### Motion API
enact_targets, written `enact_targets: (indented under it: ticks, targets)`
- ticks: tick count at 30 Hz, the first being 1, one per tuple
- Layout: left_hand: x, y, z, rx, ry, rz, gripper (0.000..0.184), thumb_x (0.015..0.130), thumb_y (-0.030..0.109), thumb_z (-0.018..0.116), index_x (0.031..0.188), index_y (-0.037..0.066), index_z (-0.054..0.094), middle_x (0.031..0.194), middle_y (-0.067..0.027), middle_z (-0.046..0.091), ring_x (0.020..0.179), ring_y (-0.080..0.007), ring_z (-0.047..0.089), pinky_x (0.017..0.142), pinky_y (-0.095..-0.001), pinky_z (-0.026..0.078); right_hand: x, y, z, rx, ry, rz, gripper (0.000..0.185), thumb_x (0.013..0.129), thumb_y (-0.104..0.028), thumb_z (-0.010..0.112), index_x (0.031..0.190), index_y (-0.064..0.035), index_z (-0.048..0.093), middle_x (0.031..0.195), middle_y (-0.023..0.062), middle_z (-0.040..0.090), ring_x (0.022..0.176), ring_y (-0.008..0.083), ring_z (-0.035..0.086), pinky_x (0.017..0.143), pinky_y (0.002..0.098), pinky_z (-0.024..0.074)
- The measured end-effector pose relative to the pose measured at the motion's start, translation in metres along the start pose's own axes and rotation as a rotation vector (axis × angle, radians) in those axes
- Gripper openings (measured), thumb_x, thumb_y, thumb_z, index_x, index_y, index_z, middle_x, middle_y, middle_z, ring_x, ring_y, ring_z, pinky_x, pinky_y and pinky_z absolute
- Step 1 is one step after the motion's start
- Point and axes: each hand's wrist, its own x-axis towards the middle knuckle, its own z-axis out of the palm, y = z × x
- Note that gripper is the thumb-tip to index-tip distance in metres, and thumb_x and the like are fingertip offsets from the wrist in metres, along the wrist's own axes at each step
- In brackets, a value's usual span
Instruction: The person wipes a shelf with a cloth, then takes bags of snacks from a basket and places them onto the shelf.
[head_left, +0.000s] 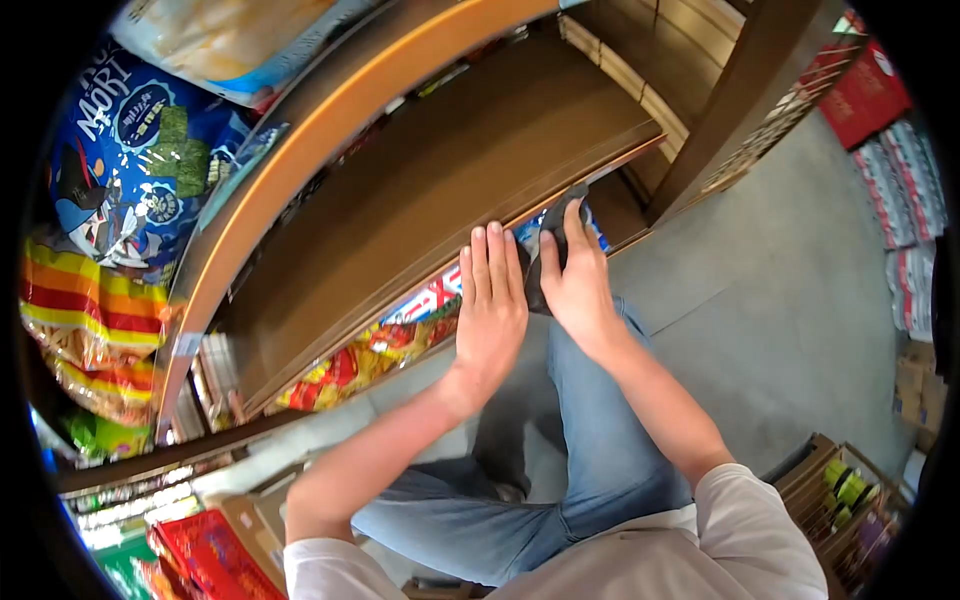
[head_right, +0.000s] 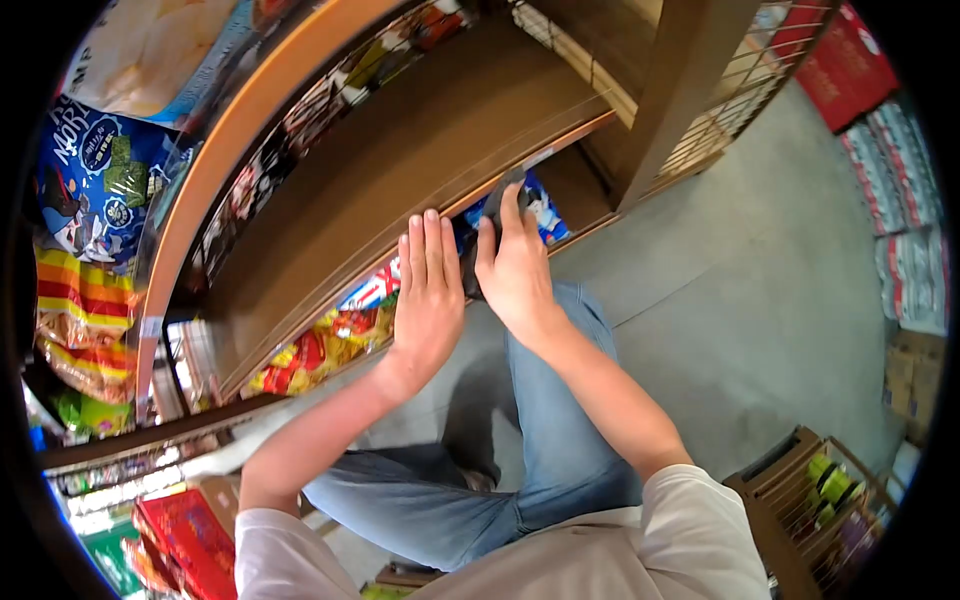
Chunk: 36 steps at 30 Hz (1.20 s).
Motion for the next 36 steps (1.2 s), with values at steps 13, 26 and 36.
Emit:
enact_targets:
  ticks: [13,26,36]
  targets:
    - [0.003,-0.001,0.018,0.004,0.268,-0.042,0.053,0.083,0.012,0.050,0.129,-0.013,0.048,0.137,-0.0302,0.044,0.131,-0.0446,0.039,0.112,-0.0551,0.028,0.003,-0.016,0.014,-0.158,0.028,0.035,0.055,0.090,-0.010,0.053,0.131,0.0216,0.033,0.097,0.0377,0.057,0.090,0.0504,0.059,0.074,0.0492,0.0489]
    - [0.006,-0.057,0.019,-0.610,0.560,0.175,0.049,0.071,-0.003,0.057,0.120,-0.007,0.053,0.118,-0.0182,0.057,0.110,-0.0313,0.052,0.098,-0.0412,0.041,0.001,-0.015,0.038,0.257,0.136,0.247,0.064,0.095,-0.014,0.050,0.148,0.0038,0.018,0.115,0.0241,0.062,0.105,0.0304,0.061,0.093,0.0329,0.0442]
    - [-0.022,-0.069,0.016,-0.370,0.609,0.023,0.038,0.071,0.000,0.062,0.109,-0.002,0.061,0.103,-0.0091,0.059,0.103,-0.0257,0.049,0.092,-0.0441,0.037,-0.022,-0.032,0.061,0.478,0.089,0.263,0.067,0.098,-0.012,0.045,0.151,0.0012,0.006,0.122,0.0197,0.057,0.108,0.0229,0.057,0.094,0.0293,0.0425]
